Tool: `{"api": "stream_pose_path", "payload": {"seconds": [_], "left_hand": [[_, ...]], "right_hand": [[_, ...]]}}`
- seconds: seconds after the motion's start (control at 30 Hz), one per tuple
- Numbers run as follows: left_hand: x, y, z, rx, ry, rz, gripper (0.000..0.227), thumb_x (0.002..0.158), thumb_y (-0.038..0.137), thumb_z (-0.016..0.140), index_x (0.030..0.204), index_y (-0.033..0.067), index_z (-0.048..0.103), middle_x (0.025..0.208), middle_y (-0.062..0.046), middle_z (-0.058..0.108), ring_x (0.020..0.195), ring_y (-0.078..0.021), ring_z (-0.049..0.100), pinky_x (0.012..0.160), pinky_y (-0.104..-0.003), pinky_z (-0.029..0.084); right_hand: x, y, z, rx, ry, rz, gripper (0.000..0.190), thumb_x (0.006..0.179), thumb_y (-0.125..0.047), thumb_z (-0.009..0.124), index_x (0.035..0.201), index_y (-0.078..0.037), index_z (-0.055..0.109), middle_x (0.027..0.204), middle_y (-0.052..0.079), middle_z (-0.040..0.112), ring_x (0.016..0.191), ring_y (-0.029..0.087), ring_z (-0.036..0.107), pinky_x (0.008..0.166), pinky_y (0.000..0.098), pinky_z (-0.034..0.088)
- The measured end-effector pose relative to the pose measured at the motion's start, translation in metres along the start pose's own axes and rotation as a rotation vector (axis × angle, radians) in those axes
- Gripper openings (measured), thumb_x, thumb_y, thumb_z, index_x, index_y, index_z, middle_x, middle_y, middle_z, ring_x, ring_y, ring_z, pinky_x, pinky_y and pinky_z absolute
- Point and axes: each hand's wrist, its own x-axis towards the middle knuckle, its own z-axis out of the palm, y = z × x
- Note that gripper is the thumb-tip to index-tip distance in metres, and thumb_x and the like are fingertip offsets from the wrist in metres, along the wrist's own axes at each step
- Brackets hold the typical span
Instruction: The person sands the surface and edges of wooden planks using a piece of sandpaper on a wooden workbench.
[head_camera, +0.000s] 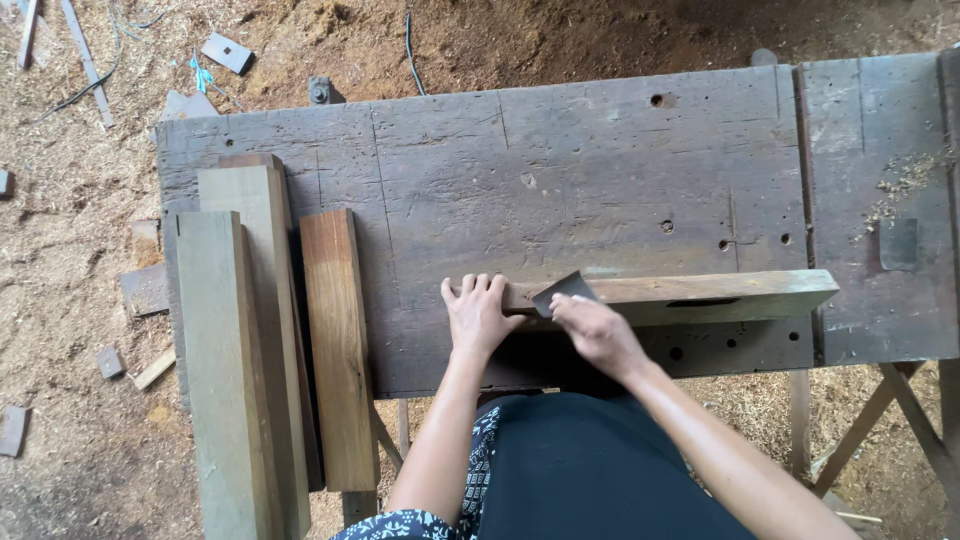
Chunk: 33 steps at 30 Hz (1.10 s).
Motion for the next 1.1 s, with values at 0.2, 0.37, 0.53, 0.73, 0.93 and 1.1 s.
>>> {"api": "stream_pose_path", "payload": {"seconds": [0.2,0.37,0.53,0.73,0.93,1.1], "left_hand": [[0.002,-0.018,0.002,-0.073,-0.038,0.050,0.074,0.056,0.041,0.093,0.120,0.0178,0.065,0.113,-0.004,0.064,0.115,-0.0269,0.056,0.103,-0.058,0.035],[-0.003,-0.034,0.006,-0.189,0.064,0.048,0.065,0.057,0.032,0.092,0.114,0.0156,0.066,0.108,-0.006,0.063,0.112,-0.0277,0.057,0.103,-0.046,0.041],[-0.004,-0.048,0.004,-0.392,0.059,-0.029,0.062,0.057,0.022,0.092,0.113,0.0141,0.068,0.107,-0.008,0.062,0.110,-0.0315,0.056,0.097,-0.044,0.048],[-0.009,-0.061,0.018,-0.561,0.058,-0.005,0.067,0.056,0.011,0.091,0.118,0.0102,0.065,0.114,-0.010,0.061,0.115,-0.0350,0.054,0.100,-0.044,0.050],[-0.019,-0.061,0.028,-0.598,0.043,-0.052,0.087,0.052,0.007,0.093,0.131,0.0117,0.057,0.120,-0.012,0.061,0.116,-0.0365,0.053,0.102,-0.043,0.049],[-0.010,-0.063,0.030,-0.670,-0.017,-0.104,0.117,0.054,0.006,0.094,0.155,0.0122,0.035,0.124,-0.014,0.061,0.114,-0.0355,0.055,0.105,-0.043,0.048]], "right_hand": [[0.013,-0.004,-0.002,0.097,-0.067,0.224,0.010,0.093,-0.004,0.064,0.102,-0.004,0.065,0.105,0.012,0.074,0.093,0.027,0.074,0.081,0.0351,0.060],[0.023,-0.001,-0.001,0.050,-0.100,0.300,0.011,0.093,-0.004,0.065,0.104,-0.003,0.065,0.101,0.013,0.072,0.096,0.030,0.072,0.083,0.0385,0.058],[0.027,-0.012,0.017,0.122,-0.085,0.026,0.012,0.089,-0.002,0.065,0.101,-0.001,0.066,0.106,0.013,0.073,0.106,0.030,0.071,0.097,0.0395,0.055],[0.036,-0.013,0.034,0.066,-0.147,0.176,0.009,0.091,-0.003,0.065,0.100,0.000,0.067,0.106,0.014,0.074,0.105,0.030,0.072,0.094,0.0380,0.057],[0.042,-0.025,0.048,0.031,-0.092,0.025,0.014,0.089,0.001,0.063,0.103,0.000,0.066,0.111,0.019,0.073,0.107,0.035,0.070,0.092,0.0408,0.056],[0.048,-0.032,0.057,0.075,-0.318,0.098,0.016,0.094,0.001,0.061,0.108,-0.002,0.067,0.099,0.016,0.072,0.098,0.030,0.072,0.088,0.0397,0.058]]}}
